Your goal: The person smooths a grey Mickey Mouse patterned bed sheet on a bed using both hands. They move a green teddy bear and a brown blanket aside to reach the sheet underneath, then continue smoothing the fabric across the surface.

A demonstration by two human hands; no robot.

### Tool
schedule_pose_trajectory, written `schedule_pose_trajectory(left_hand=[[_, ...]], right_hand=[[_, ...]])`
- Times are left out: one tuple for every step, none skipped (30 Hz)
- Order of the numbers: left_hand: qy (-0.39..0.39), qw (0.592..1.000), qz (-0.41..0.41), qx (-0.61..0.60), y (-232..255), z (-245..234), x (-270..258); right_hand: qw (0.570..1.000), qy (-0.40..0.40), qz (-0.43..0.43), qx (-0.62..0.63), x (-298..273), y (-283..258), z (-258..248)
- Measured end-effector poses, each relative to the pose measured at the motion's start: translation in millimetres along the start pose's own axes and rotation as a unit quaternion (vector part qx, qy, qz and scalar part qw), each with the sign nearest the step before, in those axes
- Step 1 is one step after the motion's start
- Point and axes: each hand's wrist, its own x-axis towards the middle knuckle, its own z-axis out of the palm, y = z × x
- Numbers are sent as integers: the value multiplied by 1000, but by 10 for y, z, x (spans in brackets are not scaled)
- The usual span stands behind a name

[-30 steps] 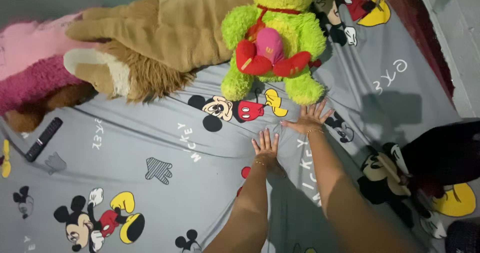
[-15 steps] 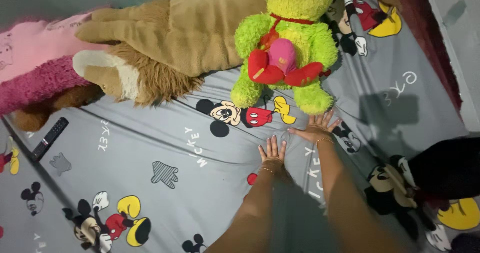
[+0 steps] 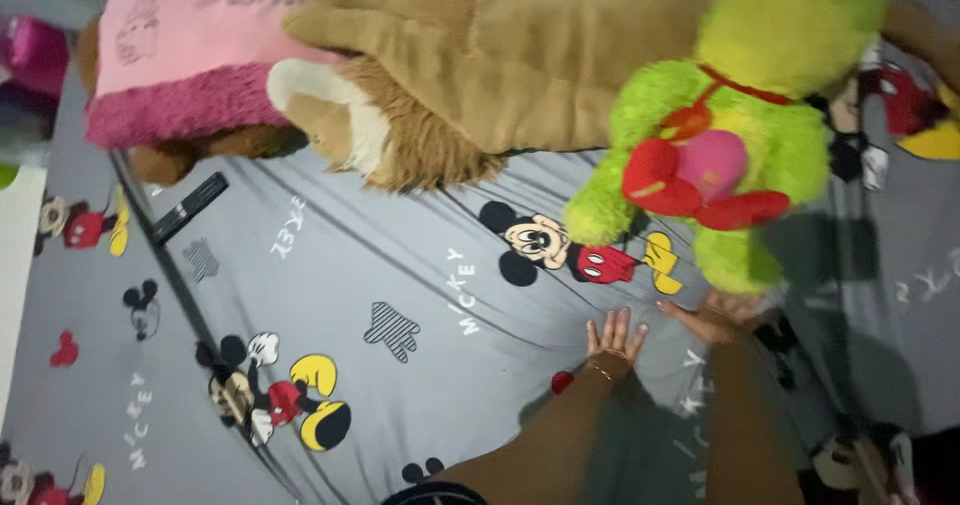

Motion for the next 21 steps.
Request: schedule_pose_trajectory(left_hand=[[-2, 1000, -6, -24, 9, -15, -25], [-3, 999, -9, -46, 18, -35, -33], [-4, 998, -11, -68, 23, -56, -36], [55, 998, -11, -30, 29, -70, -62], [113, 994, -11, 9, 43, -82, -89], [169, 984, -9, 48, 49, -93, -121], [227, 973, -7, 50, 50, -103, -156], [287, 957, 1, 54, 33, -125, -134], [346, 937, 8, 57, 18, -148, -102], [292, 956, 20, 31, 3, -159, -111], [237, 971, 32, 5, -17, -167, -127], [179, 982, 48, -21, -32, -172, -162], [111, 992, 36, -49, -28, -179, -174], [42, 996, 26, -76, -10, -188, -172], [-29, 994, 16, -101, -21, -205, -174], [-7, 995, 37, -91, -43, -226, -209], [15, 995, 57, -82, -53, -257, -230], [36, 994, 80, -72, -96, -299, -268], [-30, 994, 85, -69, -126, -344, -283], [-93, 990, 88, -66, -98, -382, -222], [-154, 982, 90, -61, -62, -402, -173]], right_hand=[[1000, 16, -18, -10, 2, -50, -2], [1000, 26, -13, -9, 1, -96, -10], [999, 37, -8, -7, -8, -99, -48], [999, 46, -2, -6, -37, -93, -77], [994, 98, -55, 13, -66, -93, -99], [982, 151, -106, 33, -104, -90, -112], [965, 202, -155, 54, -132, -102, -117], [957, 223, -175, 54, -136, -124, -130], [949, 243, -195, 54, -146, -133, -142], [940, 262, -210, 55, -167, -130, -140], [936, 271, -220, 48, -149, -131, -156], [932, 281, -226, 41, -154, -112, -167], [928, 291, -232, 34, -148, -92, -177], [924, 304, -233, -3, -132, -85, -171], [919, 316, -233, -41, -96, -94, -158], [914, 326, -229, -79, -96, -76, -141], [917, 307, -252, -39, -80, -34, -156], [917, 290, -273, 3, -64, 1, -166], [915, 273, -293, 46, -76, 32, -154], [921, 280, -267, 54, -82, 30, -121], [925, 287, -240, 62, -88, -16, -54]])
